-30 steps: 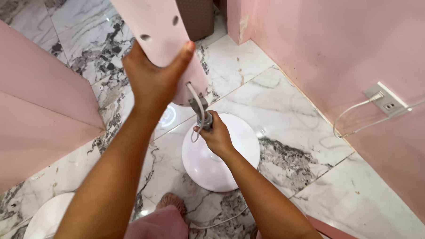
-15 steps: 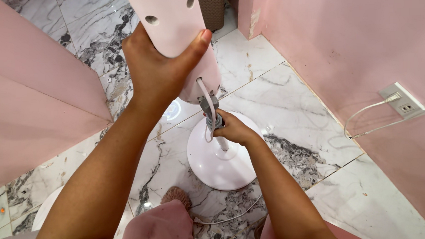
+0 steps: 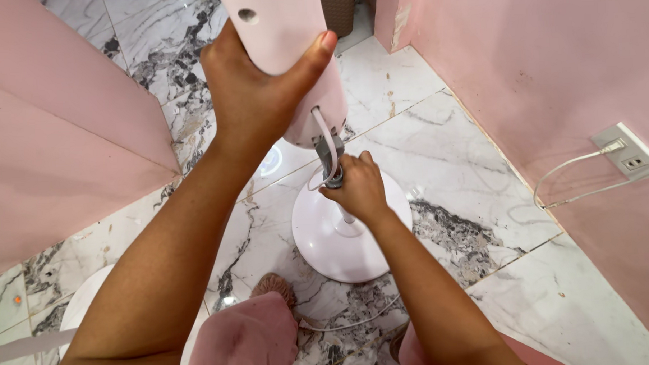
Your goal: The person uses a screwdriver to adjust the fan cage and then reassembles the fan by attaching the head to the stand and securing it.
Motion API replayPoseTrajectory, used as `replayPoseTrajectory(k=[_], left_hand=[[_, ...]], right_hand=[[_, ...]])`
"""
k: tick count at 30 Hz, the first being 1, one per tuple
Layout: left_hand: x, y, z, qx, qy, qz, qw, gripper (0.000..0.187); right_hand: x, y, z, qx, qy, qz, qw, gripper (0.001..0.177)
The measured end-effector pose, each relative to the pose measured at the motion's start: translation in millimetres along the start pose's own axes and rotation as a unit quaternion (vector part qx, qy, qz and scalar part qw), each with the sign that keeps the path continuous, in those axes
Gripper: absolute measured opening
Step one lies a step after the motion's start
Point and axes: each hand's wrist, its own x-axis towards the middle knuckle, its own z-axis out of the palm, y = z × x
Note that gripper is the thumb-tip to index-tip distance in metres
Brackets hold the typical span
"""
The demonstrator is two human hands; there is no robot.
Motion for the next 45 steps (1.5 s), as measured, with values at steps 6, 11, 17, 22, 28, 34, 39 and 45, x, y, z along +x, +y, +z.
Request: replayPoseTrajectory(k=[6,11,17,22,28,34,39,45], left_hand=[[2,-2,3,0.007,0.01,-0.005,1.0,0.038],[1,-2,3,-0.008,0.01,-0.005,1.0,0.037],[2,-3,0,0.017,0.019,0.008,1.0,0.037],[2,-5,3,0.006,0.024,0.0,1.0,0.038],[1,-4,6,0.014,0.024,-0.004,1.0,0.04],[0,-1,5,0.018,0.038,-0.014,0.999,0.039],[0,-3,3,-0.004,0.036,-0.012,0.999,0.039],[1,-2,5,0.01,0.038,-0.02,0.999,0.038]], right_hand=[[4,23,11,0.374,-0.097,0.041,0.921,0.064],[0,11,14,0.24,-0.043,0.073,0.967,0.04],[-7,-13,25,0.102,0.104,0.064,0.987,0.044],[4,15,0,0.258,-0.045,0.059,0.963,0.06],[7,26,24,0.348,-0.079,0.057,0.932,0.043],[-4,-13,40,0.118,0.124,0.119,0.978,0.036],[6,14,17,0.309,-0.044,0.082,0.946,0.052],[6,30,37,0.391,-0.072,0.097,0.913,0.044]])
